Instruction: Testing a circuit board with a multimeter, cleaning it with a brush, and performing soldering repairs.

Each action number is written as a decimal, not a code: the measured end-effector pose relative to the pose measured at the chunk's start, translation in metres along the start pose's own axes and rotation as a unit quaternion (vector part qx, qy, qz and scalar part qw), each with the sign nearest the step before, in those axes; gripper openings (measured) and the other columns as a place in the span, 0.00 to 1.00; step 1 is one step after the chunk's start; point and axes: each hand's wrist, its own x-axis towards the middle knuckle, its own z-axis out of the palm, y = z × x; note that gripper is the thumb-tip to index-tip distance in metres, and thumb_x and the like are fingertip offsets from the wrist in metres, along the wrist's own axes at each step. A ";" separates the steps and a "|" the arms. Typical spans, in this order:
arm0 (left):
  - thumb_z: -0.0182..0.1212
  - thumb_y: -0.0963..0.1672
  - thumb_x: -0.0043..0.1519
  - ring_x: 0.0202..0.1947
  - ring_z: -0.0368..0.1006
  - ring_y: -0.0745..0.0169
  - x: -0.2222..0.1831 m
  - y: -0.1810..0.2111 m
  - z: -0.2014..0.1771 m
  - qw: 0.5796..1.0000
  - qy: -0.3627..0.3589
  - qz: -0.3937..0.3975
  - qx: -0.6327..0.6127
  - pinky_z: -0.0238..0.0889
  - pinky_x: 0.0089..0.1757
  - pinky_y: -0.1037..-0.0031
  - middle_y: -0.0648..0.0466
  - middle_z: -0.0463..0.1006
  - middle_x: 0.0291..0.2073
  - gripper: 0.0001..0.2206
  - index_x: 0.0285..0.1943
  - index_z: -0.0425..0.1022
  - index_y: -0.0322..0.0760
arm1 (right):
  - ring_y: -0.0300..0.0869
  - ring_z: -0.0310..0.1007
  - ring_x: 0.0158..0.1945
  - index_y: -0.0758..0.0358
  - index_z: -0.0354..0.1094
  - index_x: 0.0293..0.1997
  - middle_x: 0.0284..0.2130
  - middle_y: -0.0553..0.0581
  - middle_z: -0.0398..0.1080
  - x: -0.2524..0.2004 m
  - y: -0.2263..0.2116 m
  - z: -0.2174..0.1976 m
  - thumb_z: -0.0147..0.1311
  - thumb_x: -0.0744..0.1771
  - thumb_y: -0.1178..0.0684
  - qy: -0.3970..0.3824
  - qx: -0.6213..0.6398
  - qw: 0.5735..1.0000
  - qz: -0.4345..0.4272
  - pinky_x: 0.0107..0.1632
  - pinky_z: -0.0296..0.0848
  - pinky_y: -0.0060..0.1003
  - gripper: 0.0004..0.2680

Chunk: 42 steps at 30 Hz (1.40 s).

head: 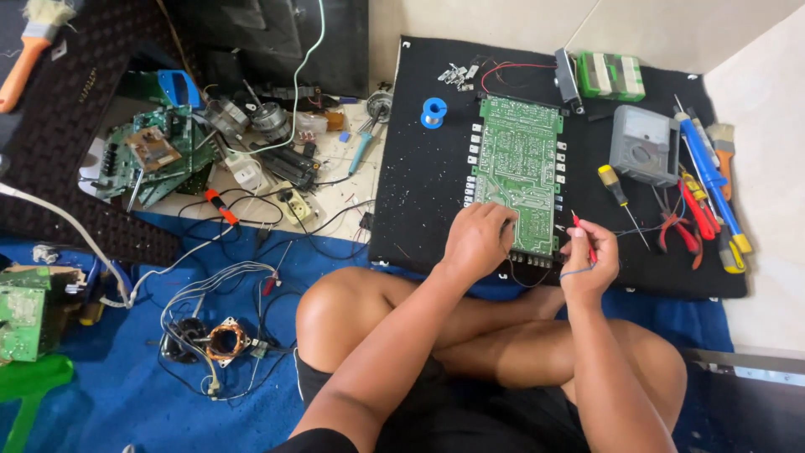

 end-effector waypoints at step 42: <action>0.60 0.42 0.62 0.38 0.76 0.55 0.006 0.017 -0.011 0.997 -0.014 0.048 0.054 0.68 0.44 0.69 0.57 0.77 0.33 0.04 0.44 0.76 0.42 | 0.45 0.75 0.25 0.71 0.72 0.49 0.35 0.66 0.77 0.002 -0.024 -0.011 0.54 0.71 0.63 -0.012 0.022 0.999 0.028 0.24 0.71 0.32 0.03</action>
